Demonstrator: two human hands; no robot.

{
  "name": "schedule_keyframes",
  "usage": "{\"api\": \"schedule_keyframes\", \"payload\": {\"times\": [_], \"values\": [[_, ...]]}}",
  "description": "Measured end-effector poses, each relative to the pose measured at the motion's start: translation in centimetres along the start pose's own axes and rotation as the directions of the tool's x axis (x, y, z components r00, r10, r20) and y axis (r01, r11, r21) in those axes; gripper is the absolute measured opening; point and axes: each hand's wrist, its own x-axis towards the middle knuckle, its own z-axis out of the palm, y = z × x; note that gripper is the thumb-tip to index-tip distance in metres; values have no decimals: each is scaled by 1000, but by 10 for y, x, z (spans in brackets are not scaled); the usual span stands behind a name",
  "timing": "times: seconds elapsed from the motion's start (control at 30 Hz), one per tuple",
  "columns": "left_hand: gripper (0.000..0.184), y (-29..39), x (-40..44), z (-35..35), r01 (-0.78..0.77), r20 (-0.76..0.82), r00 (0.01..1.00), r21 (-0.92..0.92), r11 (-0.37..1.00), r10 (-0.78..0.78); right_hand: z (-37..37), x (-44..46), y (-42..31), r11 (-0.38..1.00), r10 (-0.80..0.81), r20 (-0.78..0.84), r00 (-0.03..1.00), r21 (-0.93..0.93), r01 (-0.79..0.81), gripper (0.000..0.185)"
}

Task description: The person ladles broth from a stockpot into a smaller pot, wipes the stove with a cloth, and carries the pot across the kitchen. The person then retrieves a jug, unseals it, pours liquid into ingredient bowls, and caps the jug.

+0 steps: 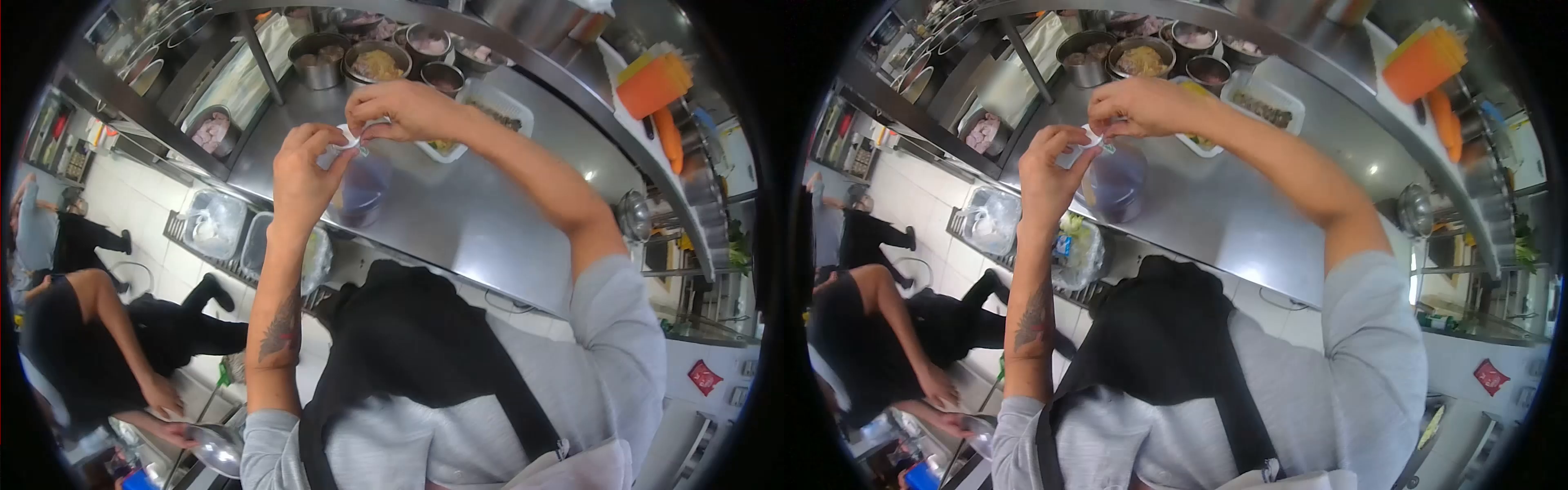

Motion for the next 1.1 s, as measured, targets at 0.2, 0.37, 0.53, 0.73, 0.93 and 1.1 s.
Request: {"api": "schedule_keyframes", "payload": {"times": [0.2, 0.37, 0.53, 0.73, 0.93, 1.1], "values": [[20, 22, 11, -3, 111, 96, 988, 135, 985, -125, 1, 2, 21, 983, -184, 22, 983, 22, 183, 18], [21, 25, 27, -9, 44, 249, 964, 210, 977, -97, 6, 6, 37, 959, -275, 33, 961, 74, 272, 15], [17, 28, 28, -12, 76, 304, 941, 248, 966, -152, 15, 5, 42, 937, -346, 14, 938, -45, 346, 12], [22, 29, 10, -7, 193, 196, 950, 245, 950, -243, 53, -41, 34, 954, -171, -433, 885, 150, 258, 11], [25, 50, 21, 11, 210, 125, 956, 334, 919, -264, 56, -34, 36, 906, 110, -522, 846, 403, 131, 20], [18, 47, 18, 18, 234, 90, 958, 313, 921, -274, 57, -34, 43, 951, -94, -502, 859, 209, 226, 22]]}}
